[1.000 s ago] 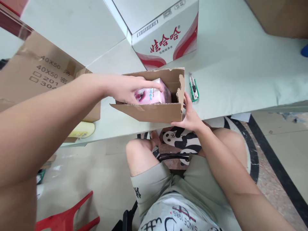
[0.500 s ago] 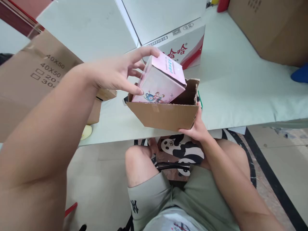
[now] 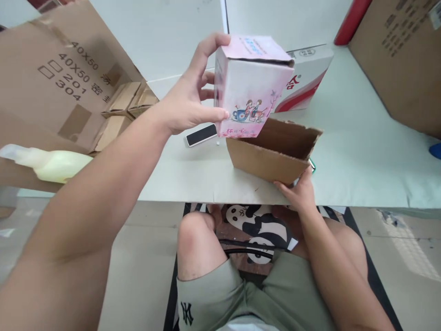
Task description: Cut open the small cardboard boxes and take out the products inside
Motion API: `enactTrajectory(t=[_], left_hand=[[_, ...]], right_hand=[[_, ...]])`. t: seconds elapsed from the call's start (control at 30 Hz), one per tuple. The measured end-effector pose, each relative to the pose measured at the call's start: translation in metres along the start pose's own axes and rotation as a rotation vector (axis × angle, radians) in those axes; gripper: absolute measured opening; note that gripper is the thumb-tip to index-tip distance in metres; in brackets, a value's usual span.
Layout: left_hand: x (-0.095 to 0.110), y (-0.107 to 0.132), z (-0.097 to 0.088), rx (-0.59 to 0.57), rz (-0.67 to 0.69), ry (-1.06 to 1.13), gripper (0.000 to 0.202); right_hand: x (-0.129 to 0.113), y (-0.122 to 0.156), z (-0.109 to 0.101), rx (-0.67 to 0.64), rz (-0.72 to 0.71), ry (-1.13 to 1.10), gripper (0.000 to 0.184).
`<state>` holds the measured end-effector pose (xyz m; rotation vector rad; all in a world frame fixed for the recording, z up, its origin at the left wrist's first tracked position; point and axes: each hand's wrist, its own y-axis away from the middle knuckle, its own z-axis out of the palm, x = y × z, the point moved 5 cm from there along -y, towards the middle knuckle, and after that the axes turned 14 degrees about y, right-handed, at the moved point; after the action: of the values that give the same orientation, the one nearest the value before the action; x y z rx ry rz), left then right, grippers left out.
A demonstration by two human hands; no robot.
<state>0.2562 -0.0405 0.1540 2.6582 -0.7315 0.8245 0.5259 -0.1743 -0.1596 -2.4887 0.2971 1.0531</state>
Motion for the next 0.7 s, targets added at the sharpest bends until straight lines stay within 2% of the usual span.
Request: enactTrajectory(t=[0.1, 0.23, 0.33, 0.43, 0.5, 0.57, 0.63, 0.7], left_hand=[[0.002, 0.01, 0.005, 0.097, 0.05, 0.014, 0.095], [0.004, 0.02, 0.013, 0.124, 0.0, 0.11, 0.085], [0.004, 0.026, 0.011, 0.229, 0.078, 0.416, 0.087], [0.007, 0.034, 0.009, 0.355, 0.263, 0.742, 0.068], [0.012, 0.04, 0.011, 0.408, 0.356, 0.826, 0.058], [0.023, 0.044, 0.013, 0.45, 0.398, 0.842, 0.055], [0.038, 0.044, 0.016, 0.468, 0.401, 0.83, 0.056], [0.054, 0.039, 0.018, 0.457, 0.363, 0.842, 0.063]], right_hand=[[-0.004, -0.003, -0.003, -0.008, 0.041, 0.039, 0.1], [-0.016, 0.002, -0.012, 0.125, -0.013, 0.12, 0.093], [-0.02, 0.017, -0.024, 0.294, 0.006, 0.244, 0.086], [-0.032, 0.036, -0.043, 0.472, -0.028, 0.357, 0.073], [-0.053, 0.044, -0.058, 0.551, -0.158, 0.363, 0.066], [-0.085, 0.042, -0.074, 0.572, -0.324, 0.328, 0.063], [-0.122, 0.029, -0.088, 0.525, -0.449, 0.293, 0.064], [-0.158, 0.003, -0.098, 0.436, -0.467, 0.269, 0.07]])
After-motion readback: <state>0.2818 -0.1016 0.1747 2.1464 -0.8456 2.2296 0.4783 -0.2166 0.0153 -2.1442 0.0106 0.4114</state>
